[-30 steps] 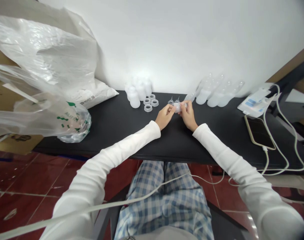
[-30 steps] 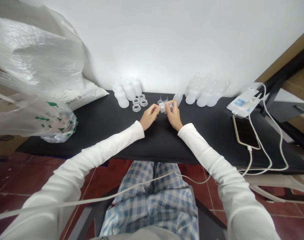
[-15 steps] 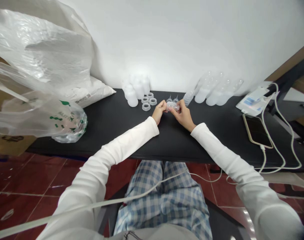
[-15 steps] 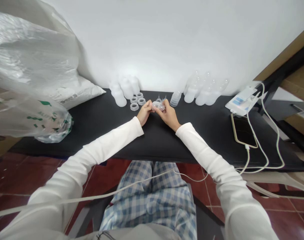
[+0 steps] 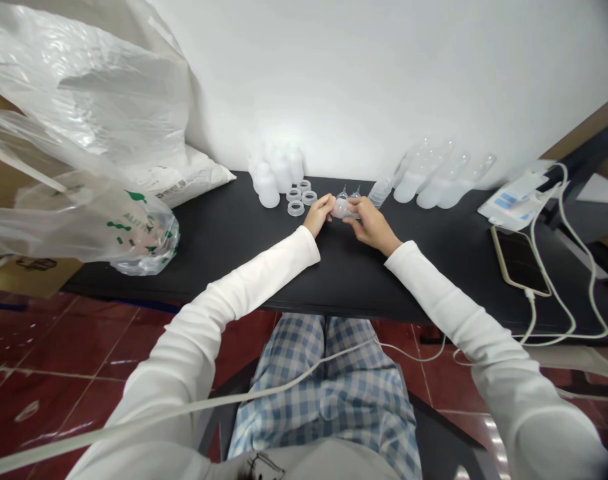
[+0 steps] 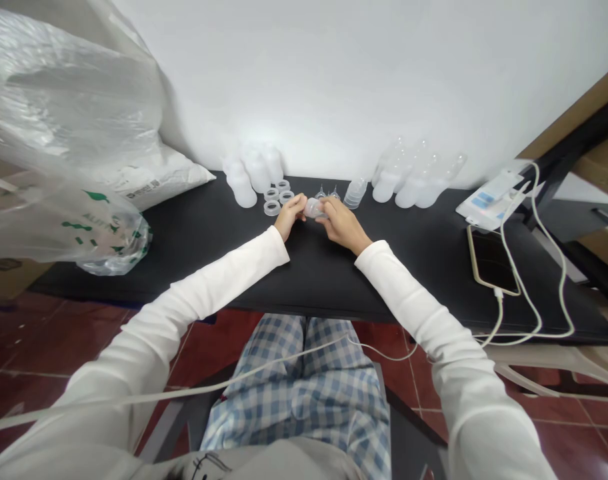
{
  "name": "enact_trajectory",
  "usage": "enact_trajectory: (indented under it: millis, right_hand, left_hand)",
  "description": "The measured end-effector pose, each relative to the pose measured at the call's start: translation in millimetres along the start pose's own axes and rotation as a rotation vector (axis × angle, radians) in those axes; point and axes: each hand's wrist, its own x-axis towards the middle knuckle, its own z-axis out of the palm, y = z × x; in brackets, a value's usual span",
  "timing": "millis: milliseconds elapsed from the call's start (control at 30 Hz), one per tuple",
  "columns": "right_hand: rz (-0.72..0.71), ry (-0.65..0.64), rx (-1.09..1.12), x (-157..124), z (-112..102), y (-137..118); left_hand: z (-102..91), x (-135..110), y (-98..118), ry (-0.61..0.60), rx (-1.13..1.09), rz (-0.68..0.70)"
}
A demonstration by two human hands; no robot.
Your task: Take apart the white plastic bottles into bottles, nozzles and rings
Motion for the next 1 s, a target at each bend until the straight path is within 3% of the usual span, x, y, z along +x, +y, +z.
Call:
enact_trajectory:
  millis: [200,333,667,833,1000]
  right_hand:
    - [0.516,0.244,0.231,2.5,-1.7,-12.6]
    - [0.64,0.244,0.291,5.7,-7.3,-17.0]
    - [0.606,0.091,0.226,5.2,-3.8,-14.9]
    - [0.38,0.085,0.039,3.1,4.0,-5.3]
    - [0.143,-0.045,-0.115,5.0,2.5,-4.1]
  left_hand:
    - [4.8,-11.0,2.9,-0.115,0.263,0.252]
    - [6.7,-13.8,-1.5,-0.17,0.416,0.304]
    - [0.5,-3.4,-8.0,-0.076,0.133,0.241]
    - [1.0,-6.1,-3.9,0.012,0.027,0.123]
    - [-0.3,-6.5,-1.5,0.044,-0.079,0.058]
